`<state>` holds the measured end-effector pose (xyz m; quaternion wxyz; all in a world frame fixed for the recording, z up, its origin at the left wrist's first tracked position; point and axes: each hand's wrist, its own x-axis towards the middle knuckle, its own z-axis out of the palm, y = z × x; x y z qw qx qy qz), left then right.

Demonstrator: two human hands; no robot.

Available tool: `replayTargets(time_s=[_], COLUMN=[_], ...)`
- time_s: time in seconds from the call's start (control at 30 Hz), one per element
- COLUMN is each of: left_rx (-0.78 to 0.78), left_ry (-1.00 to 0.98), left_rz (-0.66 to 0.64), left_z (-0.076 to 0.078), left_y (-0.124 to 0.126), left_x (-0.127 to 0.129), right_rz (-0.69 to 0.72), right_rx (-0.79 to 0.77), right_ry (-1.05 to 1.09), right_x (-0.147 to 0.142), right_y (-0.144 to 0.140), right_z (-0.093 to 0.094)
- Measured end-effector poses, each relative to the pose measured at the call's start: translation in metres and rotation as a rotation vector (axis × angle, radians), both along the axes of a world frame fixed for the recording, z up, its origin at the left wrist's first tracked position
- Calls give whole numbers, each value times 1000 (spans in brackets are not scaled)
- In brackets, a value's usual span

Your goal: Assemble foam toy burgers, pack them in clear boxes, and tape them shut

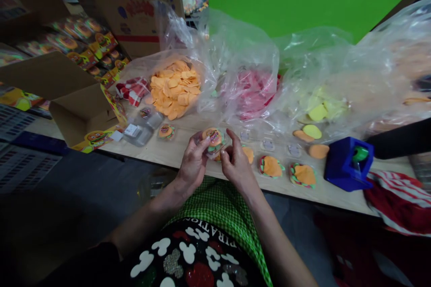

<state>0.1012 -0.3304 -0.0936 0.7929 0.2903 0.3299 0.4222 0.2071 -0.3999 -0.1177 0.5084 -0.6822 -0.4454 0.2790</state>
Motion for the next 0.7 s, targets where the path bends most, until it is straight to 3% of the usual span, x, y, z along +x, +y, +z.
replayTargets(time_s=[0.1,0.2,0.37,0.57,0.7], left_rx=[-221,-412,-623,-684,-623], left_ry=[-134,-218,-295,-380,-374], left_rz=[-174,-323,-388,-415,-380], left_z=[2,3,2,-1,-8], left_y=[8,10,5,4,1], left_x=[-5,-10,-13,-14,-13], right_rz=[-10,-106,-87,3,-71], right_rx=[71,121,212,224,128], right_ry=[-135,-407,-639,-583,-316], right_x=[-3,-3,4,13,12], right_y=[-2,-4,-4,-6,1], right_z=[4,4,0,-4,-17])
